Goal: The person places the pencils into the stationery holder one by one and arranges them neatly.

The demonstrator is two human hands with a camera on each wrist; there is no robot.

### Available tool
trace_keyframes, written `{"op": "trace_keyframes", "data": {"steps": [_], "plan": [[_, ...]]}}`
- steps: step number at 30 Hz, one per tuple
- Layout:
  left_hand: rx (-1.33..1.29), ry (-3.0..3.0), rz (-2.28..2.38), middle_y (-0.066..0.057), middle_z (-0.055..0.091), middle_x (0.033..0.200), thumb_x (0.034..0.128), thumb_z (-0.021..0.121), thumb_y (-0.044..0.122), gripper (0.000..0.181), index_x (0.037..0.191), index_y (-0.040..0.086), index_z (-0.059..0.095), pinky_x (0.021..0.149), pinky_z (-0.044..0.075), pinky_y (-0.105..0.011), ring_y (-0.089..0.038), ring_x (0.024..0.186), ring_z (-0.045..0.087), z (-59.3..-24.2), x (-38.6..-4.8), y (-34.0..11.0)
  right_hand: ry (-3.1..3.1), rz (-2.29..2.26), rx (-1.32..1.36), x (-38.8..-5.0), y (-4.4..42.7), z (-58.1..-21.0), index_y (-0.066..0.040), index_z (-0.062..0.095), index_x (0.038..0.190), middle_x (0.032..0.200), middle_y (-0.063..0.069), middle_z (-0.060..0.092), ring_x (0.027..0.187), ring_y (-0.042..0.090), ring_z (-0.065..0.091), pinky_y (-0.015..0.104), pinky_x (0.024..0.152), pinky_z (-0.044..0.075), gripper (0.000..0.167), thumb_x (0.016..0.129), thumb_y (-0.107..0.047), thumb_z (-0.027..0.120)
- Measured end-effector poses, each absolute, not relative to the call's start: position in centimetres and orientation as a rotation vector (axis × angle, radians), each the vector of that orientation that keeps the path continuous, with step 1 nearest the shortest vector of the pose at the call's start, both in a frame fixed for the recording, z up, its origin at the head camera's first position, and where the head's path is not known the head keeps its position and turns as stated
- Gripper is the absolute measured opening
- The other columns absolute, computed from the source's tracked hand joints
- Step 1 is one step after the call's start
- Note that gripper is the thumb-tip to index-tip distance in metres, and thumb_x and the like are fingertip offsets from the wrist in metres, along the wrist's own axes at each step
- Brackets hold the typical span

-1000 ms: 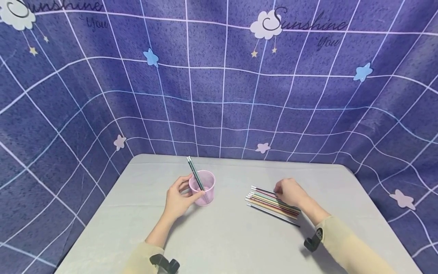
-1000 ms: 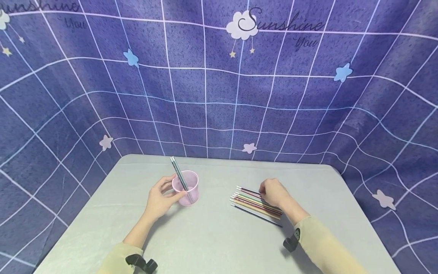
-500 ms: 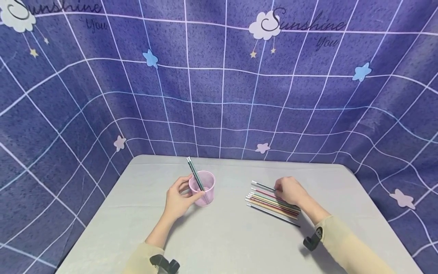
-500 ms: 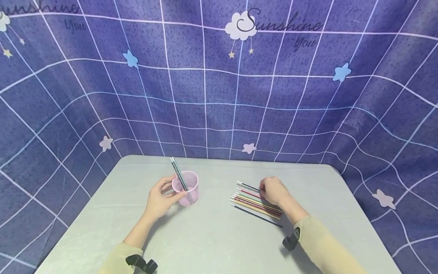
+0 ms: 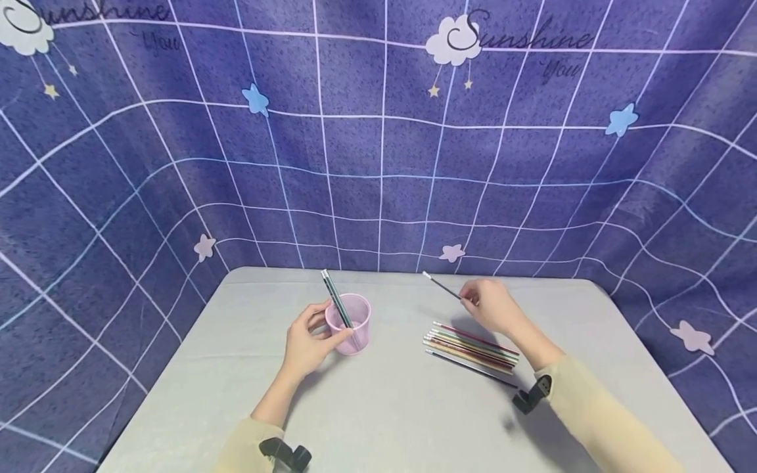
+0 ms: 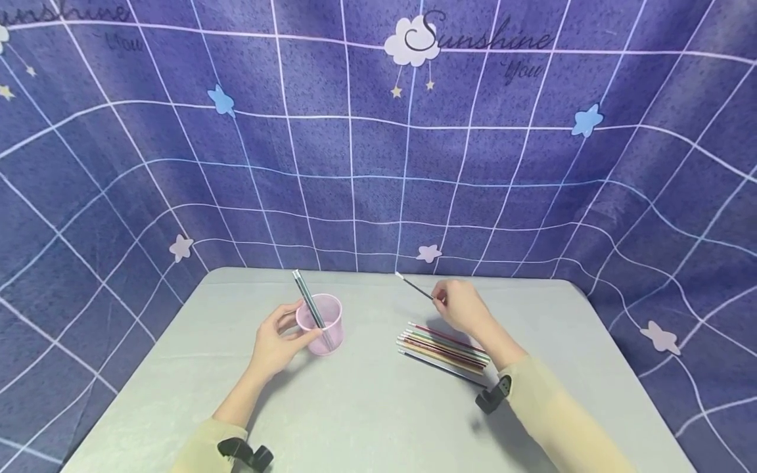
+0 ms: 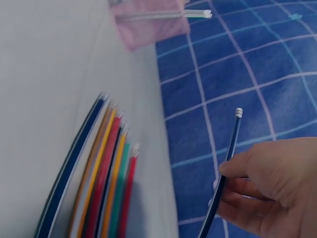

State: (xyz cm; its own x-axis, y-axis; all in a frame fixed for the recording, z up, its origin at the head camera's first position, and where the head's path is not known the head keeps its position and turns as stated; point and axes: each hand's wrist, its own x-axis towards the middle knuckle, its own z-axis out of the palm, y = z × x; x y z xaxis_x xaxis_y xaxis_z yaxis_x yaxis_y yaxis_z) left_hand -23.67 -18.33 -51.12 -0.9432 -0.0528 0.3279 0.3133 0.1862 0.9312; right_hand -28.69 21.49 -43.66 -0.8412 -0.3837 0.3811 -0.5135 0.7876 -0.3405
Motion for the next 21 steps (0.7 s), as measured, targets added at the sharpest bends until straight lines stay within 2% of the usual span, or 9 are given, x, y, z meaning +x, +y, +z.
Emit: {"op": "trace_keyframes", "data": {"steps": [6, 14, 21], "plan": [[-0.241, -2.192, -1.819, -0.023, 0.071, 0.137, 0.0750, 0.096, 0.003, 0.069, 0.136, -0.001, 0.064, 0.097, 0.067, -0.041, -0.045, 0.121, 0.072, -50.9, -23.9, -18.3, -2.617, 0.793, 0.701, -28.3, 18.8, -41.4, -0.004, 0.076, 0.095, 0.085, 0.007, 0.078, 0.074, 0.017, 0.074, 0.033, 0.070, 0.068, 0.005, 0.091, -0.001, 0.074], [-0.239, -2.223, -1.760, -0.024, 0.074, 0.129, 0.0738, 0.098, 0.007, 0.069, 0.134, 0.001, 0.065, 0.092, 0.069, -0.037, -0.045, 0.117, 0.074, -51.1, -23.7, -18.7, -2.554, 0.985, 0.738, -27.2, 14.5, -38.6, -0.006, 0.074, 0.099, 0.088, 0.003, 0.078, 0.082, 0.016, 0.075, 0.025, 0.073, 0.069, 0.003, 0.096, -0.007, 0.075], [-0.234, -2.246, -1.684, -0.024, 0.077, 0.123, 0.0703, 0.100, 0.008, 0.069, 0.129, 0.000, 0.066, 0.089, 0.070, -0.042, -0.044, 0.113, 0.076, -50.7, -23.8, -18.3, -2.513, 1.112, 0.762, -26.4, 12.0, -37.1, -0.005, 0.073, 0.101, 0.091, 0.004, 0.078, 0.086, 0.017, 0.075, 0.022, 0.075, 0.068, 0.004, 0.098, -0.008, 0.073]]}}
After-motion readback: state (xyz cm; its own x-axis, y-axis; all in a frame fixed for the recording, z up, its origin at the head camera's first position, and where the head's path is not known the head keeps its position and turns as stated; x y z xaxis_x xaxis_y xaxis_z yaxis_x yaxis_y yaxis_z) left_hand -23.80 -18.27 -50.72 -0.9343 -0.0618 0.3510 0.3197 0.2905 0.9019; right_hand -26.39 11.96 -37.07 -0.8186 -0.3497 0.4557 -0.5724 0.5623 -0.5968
